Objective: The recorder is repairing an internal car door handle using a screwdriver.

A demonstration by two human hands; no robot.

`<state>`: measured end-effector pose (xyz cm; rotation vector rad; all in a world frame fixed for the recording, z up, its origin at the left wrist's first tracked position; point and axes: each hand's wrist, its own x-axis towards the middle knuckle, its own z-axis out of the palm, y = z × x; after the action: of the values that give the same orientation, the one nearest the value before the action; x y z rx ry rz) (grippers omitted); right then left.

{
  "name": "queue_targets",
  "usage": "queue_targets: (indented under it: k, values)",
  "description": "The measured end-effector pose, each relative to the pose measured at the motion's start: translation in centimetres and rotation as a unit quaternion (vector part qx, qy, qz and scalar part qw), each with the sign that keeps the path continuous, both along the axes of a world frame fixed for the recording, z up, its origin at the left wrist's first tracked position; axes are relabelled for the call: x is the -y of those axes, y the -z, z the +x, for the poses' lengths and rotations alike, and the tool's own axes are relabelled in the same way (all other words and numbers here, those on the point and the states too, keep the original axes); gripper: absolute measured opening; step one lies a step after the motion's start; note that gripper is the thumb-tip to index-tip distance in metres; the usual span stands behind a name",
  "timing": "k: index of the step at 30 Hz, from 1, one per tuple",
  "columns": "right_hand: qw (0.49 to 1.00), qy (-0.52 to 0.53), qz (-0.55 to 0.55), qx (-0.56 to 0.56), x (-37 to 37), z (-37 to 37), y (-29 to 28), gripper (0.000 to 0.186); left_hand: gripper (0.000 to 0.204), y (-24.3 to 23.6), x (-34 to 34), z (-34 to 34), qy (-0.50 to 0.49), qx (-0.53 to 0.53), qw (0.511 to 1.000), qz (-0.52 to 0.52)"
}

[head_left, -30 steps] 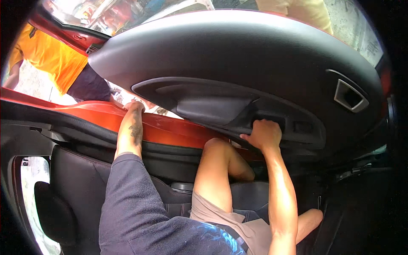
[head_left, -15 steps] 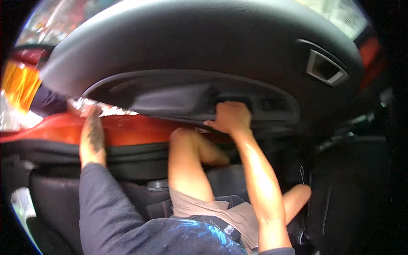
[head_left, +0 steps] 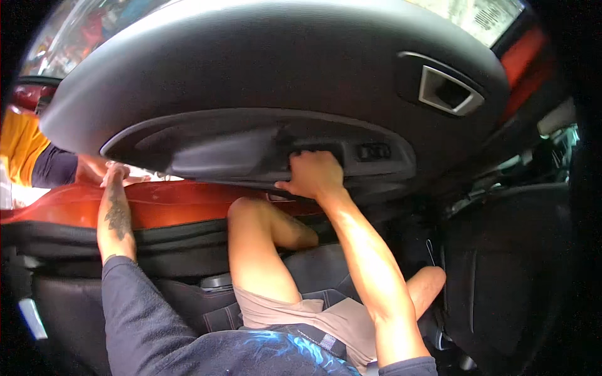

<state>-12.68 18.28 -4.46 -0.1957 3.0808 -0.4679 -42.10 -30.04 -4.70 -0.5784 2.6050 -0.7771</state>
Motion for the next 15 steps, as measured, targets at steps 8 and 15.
queue_targets:
  k: [8, 15]
  values:
    - [0.998, 0.044, 0.037, -0.035, 1.0, -0.2, -0.2, 0.058, 0.056, -1.1, 1.9, 2.0, -0.037, 0.011, 0.998, 0.045]
    - [0.996, 0.079, 0.032, 0.004, 1.0, -0.3, 0.1, 0.059, 0.052, -1.4, 1.8, 2.5, -0.048, 0.015, 0.996, 0.067]
